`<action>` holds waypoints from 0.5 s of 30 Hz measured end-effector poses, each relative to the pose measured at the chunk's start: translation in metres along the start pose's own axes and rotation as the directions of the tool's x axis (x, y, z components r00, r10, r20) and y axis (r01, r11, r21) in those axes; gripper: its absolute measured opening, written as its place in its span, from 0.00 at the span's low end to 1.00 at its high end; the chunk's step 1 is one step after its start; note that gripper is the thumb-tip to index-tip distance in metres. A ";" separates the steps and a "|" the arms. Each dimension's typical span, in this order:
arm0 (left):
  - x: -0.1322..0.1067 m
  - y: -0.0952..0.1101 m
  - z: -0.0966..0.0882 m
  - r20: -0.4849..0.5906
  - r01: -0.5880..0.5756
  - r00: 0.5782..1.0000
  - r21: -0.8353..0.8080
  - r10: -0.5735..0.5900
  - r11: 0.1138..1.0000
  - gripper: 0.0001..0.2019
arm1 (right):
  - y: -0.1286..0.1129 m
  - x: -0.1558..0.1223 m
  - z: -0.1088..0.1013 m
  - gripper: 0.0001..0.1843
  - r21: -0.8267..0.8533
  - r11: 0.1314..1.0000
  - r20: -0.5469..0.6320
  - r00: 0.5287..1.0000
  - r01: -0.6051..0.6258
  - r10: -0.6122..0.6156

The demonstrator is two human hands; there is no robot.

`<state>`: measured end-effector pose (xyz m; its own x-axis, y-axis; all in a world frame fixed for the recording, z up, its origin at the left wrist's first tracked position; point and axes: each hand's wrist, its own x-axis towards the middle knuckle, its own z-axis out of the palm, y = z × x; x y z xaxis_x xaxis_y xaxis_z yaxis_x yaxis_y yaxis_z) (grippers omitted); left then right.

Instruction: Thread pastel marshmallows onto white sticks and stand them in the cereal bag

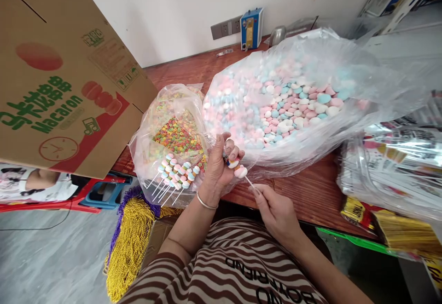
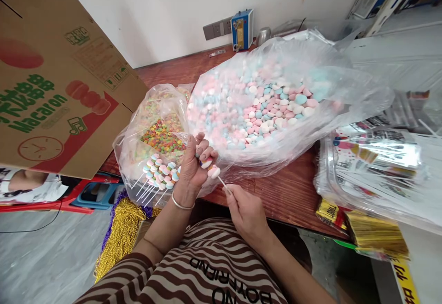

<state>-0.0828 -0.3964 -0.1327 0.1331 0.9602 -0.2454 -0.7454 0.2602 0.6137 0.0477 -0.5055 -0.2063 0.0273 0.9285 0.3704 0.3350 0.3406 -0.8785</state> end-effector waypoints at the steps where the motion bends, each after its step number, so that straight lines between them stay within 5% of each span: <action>1: -0.001 0.000 0.000 0.000 0.022 1.000 -0.010 -0.022 1.000 0.15 | -0.001 0.000 0.000 0.14 0.245 0.955 0.098 0.984 -0.167 0.147; 3: -0.004 -0.003 0.000 0.008 0.061 0.998 -0.049 -0.060 0.997 0.18 | -0.003 0.000 0.002 0.17 0.603 0.658 0.326 0.893 -0.450 0.311; 5: -0.008 -0.010 0.000 0.032 0.101 0.995 -0.072 -0.098 0.992 0.19 | -0.006 0.001 0.007 0.17 0.742 0.368 0.458 0.825 -0.560 0.332; 6: -0.009 -0.015 0.000 0.053 0.122 0.992 -0.067 -0.119 0.990 0.19 | -0.007 0.001 0.010 0.16 0.766 0.292 0.482 0.812 -0.573 0.329; 8: -0.010 -0.023 0.000 0.091 0.155 0.984 -0.036 -0.152 0.987 0.17 | -0.008 0.002 0.017 0.15 0.791 0.284 0.446 0.829 -0.542 0.338; 12: -0.004 -0.026 -0.001 0.120 0.127 0.985 -0.035 -0.122 0.991 0.16 | -0.004 0.003 0.020 0.15 0.761 0.489 0.263 0.891 -0.427 0.369; 15: 0.001 -0.015 -0.004 0.134 0.097 0.987 -0.052 -0.089 0.994 0.16 | -0.001 0.005 0.011 0.16 0.732 0.503 0.294 0.878 -0.460 0.377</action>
<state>-0.0741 -0.3992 -0.1452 0.2848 0.9382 -0.1966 -0.7623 0.3460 0.5470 0.0370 -0.4997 -0.2068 -0.1264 0.9875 -0.0943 -0.5333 -0.1478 -0.8329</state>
